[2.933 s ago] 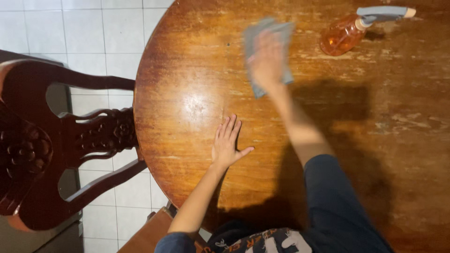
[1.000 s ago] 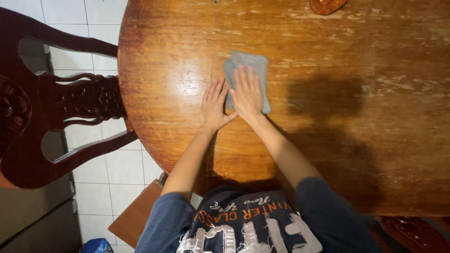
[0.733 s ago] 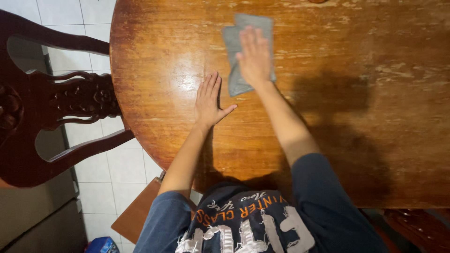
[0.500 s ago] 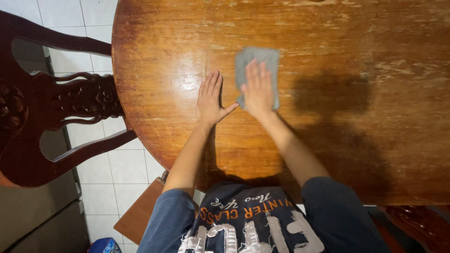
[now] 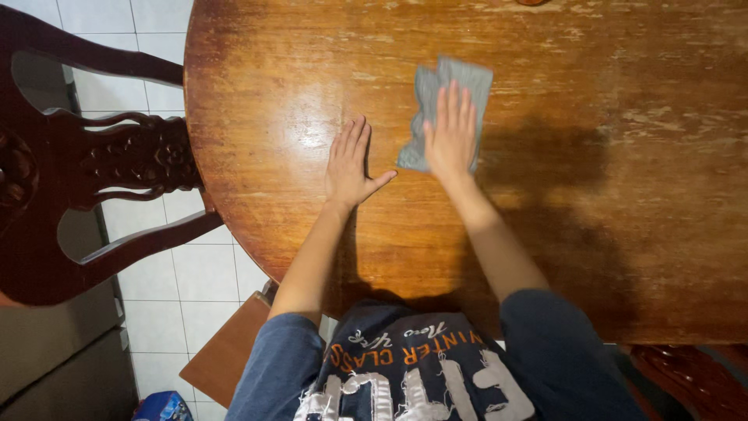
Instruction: The person wipes a wooden dining table with a gray cloth, moving around the table to reach different sections. They briefly reposition a wooden chair to access the area underneath, then continue wiping. A spray bottle is present on the table but is not used during the observed segment.
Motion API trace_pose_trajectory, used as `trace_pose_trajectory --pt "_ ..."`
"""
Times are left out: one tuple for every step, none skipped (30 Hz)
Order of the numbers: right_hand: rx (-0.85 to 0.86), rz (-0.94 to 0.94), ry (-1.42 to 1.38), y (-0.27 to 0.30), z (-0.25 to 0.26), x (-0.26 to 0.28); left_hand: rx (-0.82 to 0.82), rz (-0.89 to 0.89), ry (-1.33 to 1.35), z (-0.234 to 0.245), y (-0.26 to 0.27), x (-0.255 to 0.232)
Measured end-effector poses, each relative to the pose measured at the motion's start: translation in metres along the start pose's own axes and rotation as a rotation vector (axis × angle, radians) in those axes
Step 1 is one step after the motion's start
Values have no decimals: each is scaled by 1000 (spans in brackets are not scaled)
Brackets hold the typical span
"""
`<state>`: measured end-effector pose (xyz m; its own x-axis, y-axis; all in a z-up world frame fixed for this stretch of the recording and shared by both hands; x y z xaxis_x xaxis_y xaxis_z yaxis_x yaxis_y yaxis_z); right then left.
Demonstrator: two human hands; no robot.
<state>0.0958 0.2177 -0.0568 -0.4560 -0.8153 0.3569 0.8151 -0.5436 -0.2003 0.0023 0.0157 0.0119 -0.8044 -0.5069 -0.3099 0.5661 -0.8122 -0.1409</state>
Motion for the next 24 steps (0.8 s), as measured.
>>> trace_pose_trajectory --pt "-3 -2 25 12 -1 6 0 -2 -7 0 0 0" --pt "20 27 3 18 -3 17 1 -3 -14 -1 0 0" --pt "41 59 -21 21 -5 32 -1 -5 -25 -1 -1 1" --pt "62 90 -45 19 -7 44 4 2 -40 -1 -2 1" --pt "53 138 -55 10 -8 52 11 8 -58 -2 -1 2" --pt "45 186 -64 -6 -8 56 18 14 -75 -3 -1 2" --pt "36 231 -74 -22 -9 56 15 12 -60 -3 -1 2" --pt "21 239 -62 -41 -9 53 11 11 -45 -4 -1 2" --pt "4 242 -51 -64 -9 48 11 5 -32 -4 -1 2" --pt "-12 245 -41 -81 -9 44 2 1 -30 -3 -1 2" --pt "-3 202 -28 -94 -8 32 -7 -5 -25 -3 -1 2" --pt "7 159 -15 -103 -6 16 -15 -11 -21 -3 -1 2" --pt "17 119 -4 -107 -4 0 -18 -13 -16 -2 -2 1" --pt "-14 72 -21 -103 -2 -14 -20 -15 -11 -1 -2 1" --pt "-42 26 -38 -93 -1 -27 -22 -14 -6 0 -1 0" --pt "-69 -20 -55 -82 -3 -30 -24 -13 -3 0 0 1" --pt "-57 -33 -23 -71 -6 -26 -28 -13 0 0 0 0" --pt "-45 -45 9 -55 -9 -19 -32 -13 4 0 0 0" --pt "-34 -58 41 -39 -10 -12 -28 -10 4 0 0 0" --pt "-30 -27 33 -19 -12 2 -23 -7 5 -1 0 0" --pt "-28 5 24 -8 -13 19 -19 -4 5 -2 -1 1" --pt "-32 56 33 -11 -16 38 -9 -7 -9 -2 -2 2" --pt "-37 108 40 -15 -17 58 1 -9 -24 -3 -4 2" --pt "-41 161 48 -18 -16 71 11 -10 -39 -4 -5 2"
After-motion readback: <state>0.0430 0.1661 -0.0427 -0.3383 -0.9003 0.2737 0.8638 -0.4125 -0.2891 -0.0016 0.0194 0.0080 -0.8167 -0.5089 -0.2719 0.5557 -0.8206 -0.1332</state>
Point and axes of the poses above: each hand's wrist, its own y-axis away from the middle knuckle, its own z-axis out of the back of the hand, x = y × z, the point moved 1 cm from there along -y, towards the middle knuckle, and after that the axes turned 7 degrees about y, right-handed, at the moved point
